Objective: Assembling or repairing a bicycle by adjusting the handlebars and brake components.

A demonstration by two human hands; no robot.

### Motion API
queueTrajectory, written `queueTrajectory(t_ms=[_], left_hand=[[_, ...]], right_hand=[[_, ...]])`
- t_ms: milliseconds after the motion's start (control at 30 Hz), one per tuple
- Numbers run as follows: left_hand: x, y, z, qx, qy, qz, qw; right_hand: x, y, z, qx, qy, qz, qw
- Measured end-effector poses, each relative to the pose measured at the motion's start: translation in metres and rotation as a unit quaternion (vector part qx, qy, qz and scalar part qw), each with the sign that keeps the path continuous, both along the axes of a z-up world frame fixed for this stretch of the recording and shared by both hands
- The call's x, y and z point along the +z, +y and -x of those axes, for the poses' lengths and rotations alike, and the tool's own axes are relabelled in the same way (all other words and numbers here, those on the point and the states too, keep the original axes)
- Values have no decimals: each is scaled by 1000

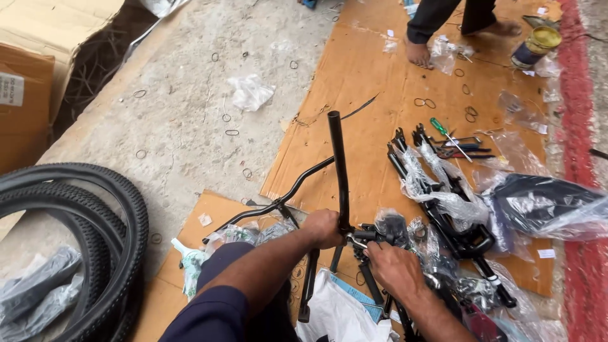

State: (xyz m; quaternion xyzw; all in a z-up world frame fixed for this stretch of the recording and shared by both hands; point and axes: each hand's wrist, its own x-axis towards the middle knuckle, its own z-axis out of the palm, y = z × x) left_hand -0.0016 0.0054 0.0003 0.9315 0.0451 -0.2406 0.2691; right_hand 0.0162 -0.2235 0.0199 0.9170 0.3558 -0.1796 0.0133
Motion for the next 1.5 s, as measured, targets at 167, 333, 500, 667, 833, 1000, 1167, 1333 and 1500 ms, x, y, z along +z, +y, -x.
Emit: queueTrajectory(t_ms=[167, 333, 500, 667, 833, 1000, 1167, 1333, 1500], left_hand=[[3, 4, 7, -24, -33, 29, 999], [1, 13, 19, -25, -43, 50, 998], [6, 14, 20, -45, -27, 42, 998], [-14, 6, 17, -45, -36, 21, 998], [-3, 2, 13, -66, -52, 3, 996], [-16, 5, 14, -46, -13, -13, 999], [7, 0, 13, -44, -14, -22, 999], [14, -12, 15, -41, -17, -24, 999], [14, -15, 9, -89, 9, -34, 995]], right_hand=[[-21, -17, 1, -141, 270, -111, 946], [-38, -7, 16, -170, 269, -55, 946], [-70, -5, 42, -230, 238, -130, 935], [-143, 17, 73, -303, 169, -289, 892], [-123, 13, 67, -271, 179, -415, 850], [-26, -6, 51, -126, 105, -300, 940], [19, -9, 36, 13, -33, -108, 994], [39, 1, 33, 102, -151, -3, 983], [41, -6, 38, 67, -61, -20, 996]])
